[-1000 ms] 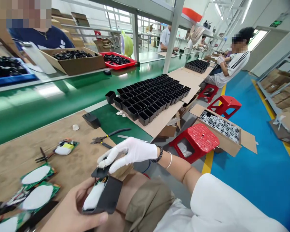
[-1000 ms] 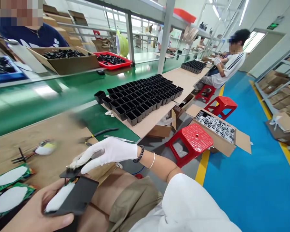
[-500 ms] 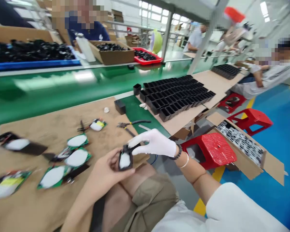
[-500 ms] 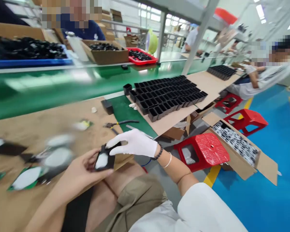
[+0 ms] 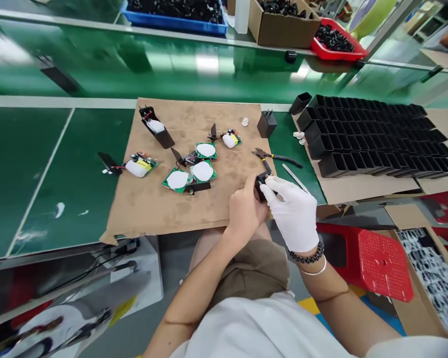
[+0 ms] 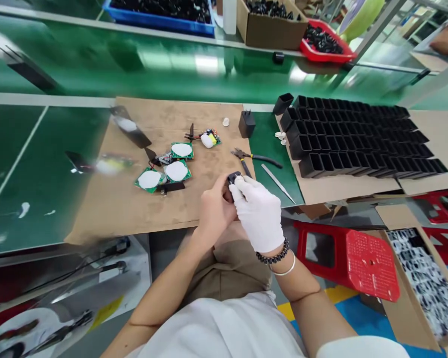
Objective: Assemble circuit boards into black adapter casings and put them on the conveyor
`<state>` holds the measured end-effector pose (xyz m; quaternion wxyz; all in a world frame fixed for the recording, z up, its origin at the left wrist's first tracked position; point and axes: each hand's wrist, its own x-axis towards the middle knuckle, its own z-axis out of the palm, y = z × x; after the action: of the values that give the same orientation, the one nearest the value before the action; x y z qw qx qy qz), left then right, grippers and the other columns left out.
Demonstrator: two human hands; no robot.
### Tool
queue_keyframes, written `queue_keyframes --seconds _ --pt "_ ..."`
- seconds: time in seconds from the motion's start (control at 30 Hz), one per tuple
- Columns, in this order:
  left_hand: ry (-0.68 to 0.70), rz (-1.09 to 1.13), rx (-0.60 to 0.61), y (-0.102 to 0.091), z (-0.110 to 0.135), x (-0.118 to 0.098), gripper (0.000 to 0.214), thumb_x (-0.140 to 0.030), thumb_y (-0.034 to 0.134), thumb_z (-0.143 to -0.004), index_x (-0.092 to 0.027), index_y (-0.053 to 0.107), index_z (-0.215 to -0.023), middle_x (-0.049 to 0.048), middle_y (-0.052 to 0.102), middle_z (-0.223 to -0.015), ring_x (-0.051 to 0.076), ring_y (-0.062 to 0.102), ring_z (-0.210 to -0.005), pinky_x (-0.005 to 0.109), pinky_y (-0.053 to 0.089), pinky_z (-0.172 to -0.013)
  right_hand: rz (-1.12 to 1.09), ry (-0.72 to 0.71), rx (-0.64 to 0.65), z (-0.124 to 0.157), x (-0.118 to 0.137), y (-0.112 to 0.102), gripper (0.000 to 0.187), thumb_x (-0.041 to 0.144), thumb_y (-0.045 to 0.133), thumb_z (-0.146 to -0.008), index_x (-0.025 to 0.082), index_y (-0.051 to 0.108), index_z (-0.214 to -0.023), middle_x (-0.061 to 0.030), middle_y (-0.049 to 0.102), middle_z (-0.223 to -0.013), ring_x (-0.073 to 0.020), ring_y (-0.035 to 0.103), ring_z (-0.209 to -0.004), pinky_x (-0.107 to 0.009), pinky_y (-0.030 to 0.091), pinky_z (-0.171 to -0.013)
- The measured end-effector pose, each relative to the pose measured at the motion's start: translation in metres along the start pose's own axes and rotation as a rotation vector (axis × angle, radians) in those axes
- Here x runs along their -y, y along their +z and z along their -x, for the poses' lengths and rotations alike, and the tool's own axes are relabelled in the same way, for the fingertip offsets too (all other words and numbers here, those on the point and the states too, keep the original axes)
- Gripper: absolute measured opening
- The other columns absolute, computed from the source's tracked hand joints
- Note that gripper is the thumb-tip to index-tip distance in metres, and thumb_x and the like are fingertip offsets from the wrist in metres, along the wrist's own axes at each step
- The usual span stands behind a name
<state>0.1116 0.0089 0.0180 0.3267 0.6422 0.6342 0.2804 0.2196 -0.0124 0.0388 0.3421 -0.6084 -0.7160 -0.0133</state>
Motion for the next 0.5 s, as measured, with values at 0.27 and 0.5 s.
queue_keyframes --seconds 0.27,0.5 --pt "0.083 0.171 0.063 -0.007 -0.006 0.015 0.061 -0.009 0.067 -0.082 -0.016 0.059 -0.142 0.0086 0.081 -0.090 0.027 0.076 -0.082 0.032 0.054 -0.071 -0.076 -0.058 0.129 -0.012 -0.017 0.003 0.025 0.021 0.071 -0.089 0.020 0.077 -0.114 -0.0085 0.082 -0.112 -0.0242 0.080 -0.096 -0.035 0.068 -0.086" --pt "0.138 0.585 0.071 -0.044 0.033 0.047 0.048 -0.023 0.071 -0.088 -0.016 0.066 -0.134 -0.0020 0.073 -0.074 0.012 0.068 -0.068 0.022 0.055 -0.069 -0.086 -0.143 -0.201 -0.007 -0.015 -0.017 0.025 0.017 0.077 -0.086 0.024 0.077 -0.110 -0.0069 0.082 -0.112 -0.0249 0.081 -0.101 -0.035 0.067 -0.095"
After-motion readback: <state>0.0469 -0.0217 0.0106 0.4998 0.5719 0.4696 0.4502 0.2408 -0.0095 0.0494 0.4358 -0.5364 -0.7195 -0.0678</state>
